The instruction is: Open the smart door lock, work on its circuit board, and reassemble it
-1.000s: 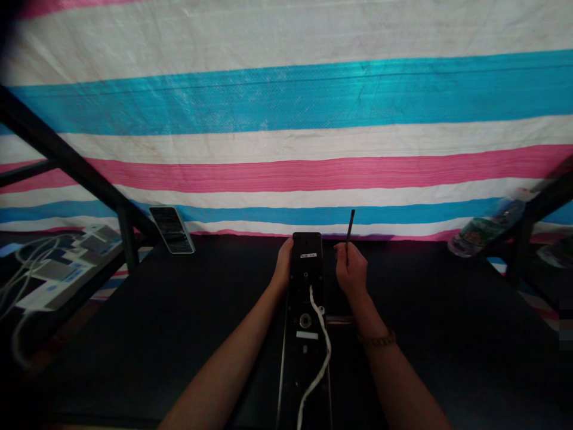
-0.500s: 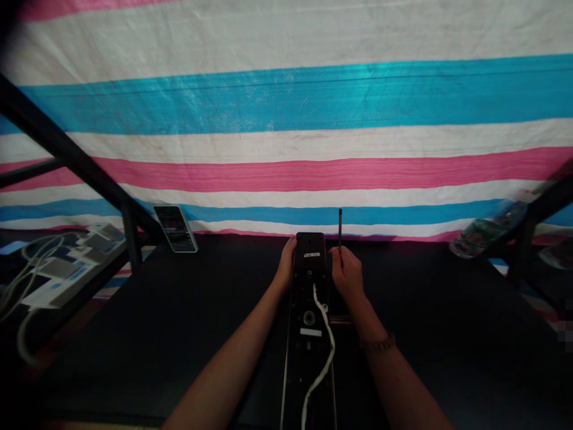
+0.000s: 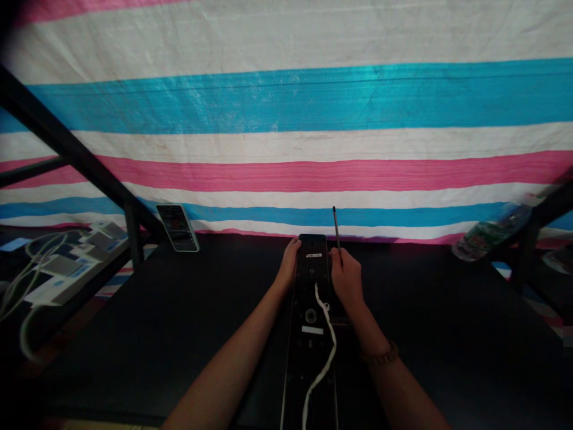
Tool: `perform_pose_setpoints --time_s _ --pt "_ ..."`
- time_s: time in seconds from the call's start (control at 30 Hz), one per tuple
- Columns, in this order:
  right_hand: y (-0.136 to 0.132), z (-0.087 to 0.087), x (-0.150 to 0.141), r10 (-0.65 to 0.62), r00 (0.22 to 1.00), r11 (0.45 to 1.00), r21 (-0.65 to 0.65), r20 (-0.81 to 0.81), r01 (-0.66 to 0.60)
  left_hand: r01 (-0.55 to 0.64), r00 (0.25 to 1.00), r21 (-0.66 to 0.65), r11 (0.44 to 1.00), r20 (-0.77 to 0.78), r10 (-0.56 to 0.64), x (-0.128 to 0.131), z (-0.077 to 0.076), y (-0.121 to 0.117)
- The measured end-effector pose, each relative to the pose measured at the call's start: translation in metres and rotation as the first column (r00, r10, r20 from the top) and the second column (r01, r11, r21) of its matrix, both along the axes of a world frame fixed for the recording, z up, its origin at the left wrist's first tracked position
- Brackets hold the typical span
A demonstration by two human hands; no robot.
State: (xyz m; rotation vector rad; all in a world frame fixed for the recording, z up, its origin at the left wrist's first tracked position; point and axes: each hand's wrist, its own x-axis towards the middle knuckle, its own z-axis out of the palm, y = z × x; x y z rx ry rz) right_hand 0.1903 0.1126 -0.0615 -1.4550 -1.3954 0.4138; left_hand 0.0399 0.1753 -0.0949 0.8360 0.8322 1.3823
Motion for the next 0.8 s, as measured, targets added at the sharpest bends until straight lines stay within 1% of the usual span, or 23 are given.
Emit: perform_pose_setpoints --time_s 0.17,0.27,0.37,0.5,0.6,0.8 --pt "-0.003 -0.007 -0.012 -0.082 0.99 0.995 -0.071 -0.117 0.074 -0.012 1.0 0.007 1.0 -0.001 0.012 0.0 0.005 -0.002" --pt "0.0 -0.013 -0.015 -0.063 0.986 0.993 -0.109 -0.156 0.046 -0.027 1.0 0.021 0.999 0.004 0.027 0.0 0.009 -0.004" --pt "0.003 -0.019 -0.014 -0.046 0.985 0.992 -0.125 -0.167 0.025 -0.03 1.0 0.063 0.998 -0.007 0.03 -0.001 0.013 -0.007" --pt "0.004 -0.022 -0.013 -0.044 0.987 0.993 -0.119 -0.156 0.026 -0.011 0.999 0.122 0.992 -0.036 0.015 -0.003 0.015 -0.012" --pt "0.004 -0.021 -0.013 -0.04 0.987 0.994 -0.11 -0.156 0.023 0.006 1.0 0.142 0.99 -0.025 -0.003 -0.003 0.016 -0.013" --pt "-0.001 -0.015 -0.015 -0.068 0.99 0.997 -0.04 -0.126 0.063 0.044 0.999 0.127 0.991 0.009 -0.046 -0.002 0.017 -0.012"
